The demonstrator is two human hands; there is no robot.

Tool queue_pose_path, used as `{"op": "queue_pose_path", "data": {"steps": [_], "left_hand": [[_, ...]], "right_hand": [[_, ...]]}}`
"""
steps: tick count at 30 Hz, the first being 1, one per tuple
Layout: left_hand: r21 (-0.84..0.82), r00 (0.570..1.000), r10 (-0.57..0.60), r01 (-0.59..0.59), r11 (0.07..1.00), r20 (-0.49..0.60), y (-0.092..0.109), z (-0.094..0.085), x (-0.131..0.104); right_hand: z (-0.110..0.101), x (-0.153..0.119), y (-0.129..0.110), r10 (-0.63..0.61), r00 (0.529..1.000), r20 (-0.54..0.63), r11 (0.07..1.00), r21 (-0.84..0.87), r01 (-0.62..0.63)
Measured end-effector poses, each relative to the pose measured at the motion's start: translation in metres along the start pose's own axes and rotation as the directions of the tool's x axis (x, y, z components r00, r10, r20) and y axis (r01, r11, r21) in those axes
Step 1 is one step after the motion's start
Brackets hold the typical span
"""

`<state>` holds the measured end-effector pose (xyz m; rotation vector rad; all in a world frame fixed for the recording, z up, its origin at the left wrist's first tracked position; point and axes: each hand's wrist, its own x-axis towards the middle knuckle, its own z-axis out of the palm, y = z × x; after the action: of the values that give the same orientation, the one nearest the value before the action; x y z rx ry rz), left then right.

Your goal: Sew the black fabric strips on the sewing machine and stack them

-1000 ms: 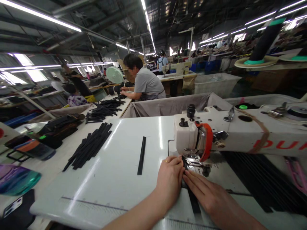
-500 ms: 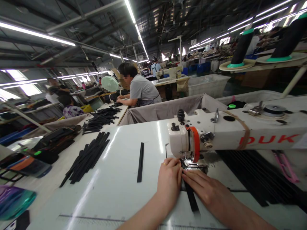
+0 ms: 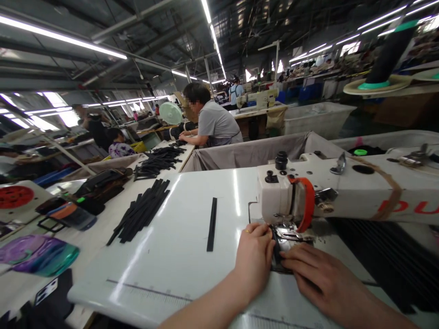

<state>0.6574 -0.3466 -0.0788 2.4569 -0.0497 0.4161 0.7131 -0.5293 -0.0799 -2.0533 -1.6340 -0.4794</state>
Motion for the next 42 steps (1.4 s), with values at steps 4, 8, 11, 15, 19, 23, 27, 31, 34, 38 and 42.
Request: {"op": "queue_pose_path", "data": {"steps": [4, 8, 11, 15, 19, 23, 27, 31, 34, 38, 42], "left_hand": [[0.001, 1.000, -0.008, 0.008, 1.000, 0.012, 0.002, -0.001, 0.000], [0.007, 1.000, 0.004, -0.004, 1.000, 0.004, 0.001, -0.001, 0.000], [0.008, 1.000, 0.023, -0.023, 1.000, -0.006, 0.001, 0.000, -0.001], [0.003, 0.999, 0.038, -0.038, 0.999, -0.026, 0.002, 0.001, -0.002], [0.039, 0.998, 0.052, -0.051, 0.998, -0.021, 0.003, 0.001, -0.003], [0.101, 0.998, 0.057, -0.057, 0.993, -0.005, 0.003, 0.003, -0.002], [0.143, 0.999, 0.045, -0.045, 0.989, -0.001, 0.003, 0.005, -0.001], [0.153, 0.998, 0.060, -0.059, 0.986, -0.003, 0.004, 0.005, -0.002], [0.165, 0.998, 0.065, -0.064, 0.984, -0.001, 0.004, 0.006, -0.002], [0.194, 0.997, 0.071, -0.072, 0.978, 0.013, 0.004, 0.007, -0.003], [0.242, 0.997, 0.075, -0.082, 0.967, 0.035, 0.005, 0.007, -0.003]], "right_hand": [[0.006, 0.003, 0.006, 0.031, 1.000, -0.005, 0.999, -0.038, -0.031], [0.011, 0.005, 0.010, 0.078, 0.997, 0.006, 0.992, -0.100, -0.077], [0.014, 0.006, 0.009, 0.102, 0.995, 0.017, 0.985, -0.144, -0.098], [0.016, 0.008, 0.007, 0.126, 0.991, 0.040, 0.976, -0.184, -0.116], [0.016, 0.008, 0.005, 0.120, 0.992, 0.037, 0.971, -0.214, -0.109], [0.017, 0.008, 0.004, 0.113, 0.993, 0.022, 0.968, -0.228, -0.105], [0.017, 0.007, 0.005, 0.111, 0.993, 0.029, 0.971, -0.217, -0.102], [0.017, 0.007, 0.005, 0.110, 0.994, 0.013, 0.969, -0.224, -0.104], [0.017, 0.008, 0.005, 0.105, 0.994, 0.003, 0.970, -0.222, -0.102], [0.016, 0.008, 0.003, 0.122, 0.993, 0.002, 0.970, -0.214, -0.118], [0.015, 0.007, 0.003, 0.120, 0.993, -0.010, 0.968, -0.221, -0.119]]}}
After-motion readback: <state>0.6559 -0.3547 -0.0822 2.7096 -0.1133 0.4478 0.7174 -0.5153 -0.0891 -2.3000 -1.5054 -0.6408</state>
